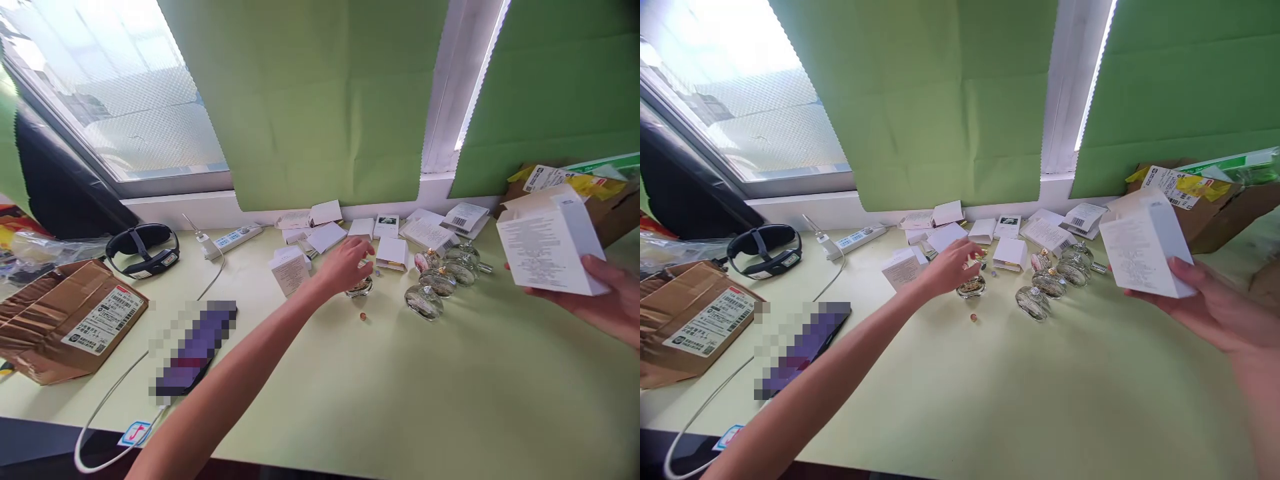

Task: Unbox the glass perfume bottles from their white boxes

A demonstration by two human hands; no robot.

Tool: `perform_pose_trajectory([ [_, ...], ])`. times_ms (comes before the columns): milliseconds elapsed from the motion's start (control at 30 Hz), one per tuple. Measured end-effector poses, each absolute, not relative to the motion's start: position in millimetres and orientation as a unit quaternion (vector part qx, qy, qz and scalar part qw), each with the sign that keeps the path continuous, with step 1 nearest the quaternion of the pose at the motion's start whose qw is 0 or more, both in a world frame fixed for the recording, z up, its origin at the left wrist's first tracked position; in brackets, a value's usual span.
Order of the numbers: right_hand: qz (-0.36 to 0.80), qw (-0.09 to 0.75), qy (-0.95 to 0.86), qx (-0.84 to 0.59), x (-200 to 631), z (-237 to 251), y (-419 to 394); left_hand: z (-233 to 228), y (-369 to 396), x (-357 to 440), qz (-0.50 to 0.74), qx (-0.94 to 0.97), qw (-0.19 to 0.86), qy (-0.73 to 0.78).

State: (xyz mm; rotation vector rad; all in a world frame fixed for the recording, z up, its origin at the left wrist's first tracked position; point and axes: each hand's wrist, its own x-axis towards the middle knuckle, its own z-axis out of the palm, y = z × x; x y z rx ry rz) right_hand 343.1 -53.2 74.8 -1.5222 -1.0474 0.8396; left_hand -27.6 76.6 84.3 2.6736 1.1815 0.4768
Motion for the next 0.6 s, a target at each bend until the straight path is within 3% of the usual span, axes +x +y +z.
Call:
perform_pose_trajectory([
  [67, 0.426, 0.592, -0.431, -0.532, 326.4, 87.3, -35.6, 93.0, 100.3, -1.2, 0.038, 0.914, 0.069, 0.398],
  [300, 0.424, 0.649, -0.486, -0.403, 301.5, 128.3, 15.3, 75.6, 153.1, 78.9, -0.063, 0.837, 0.091, 0.536],
  [600, 0.437, 0.600, -0.530, -0.411, 308.3, 125.8, 25.1, 44.7, 156.1, 112.8, -0.055, 0.808, 0.082, 0.581],
])
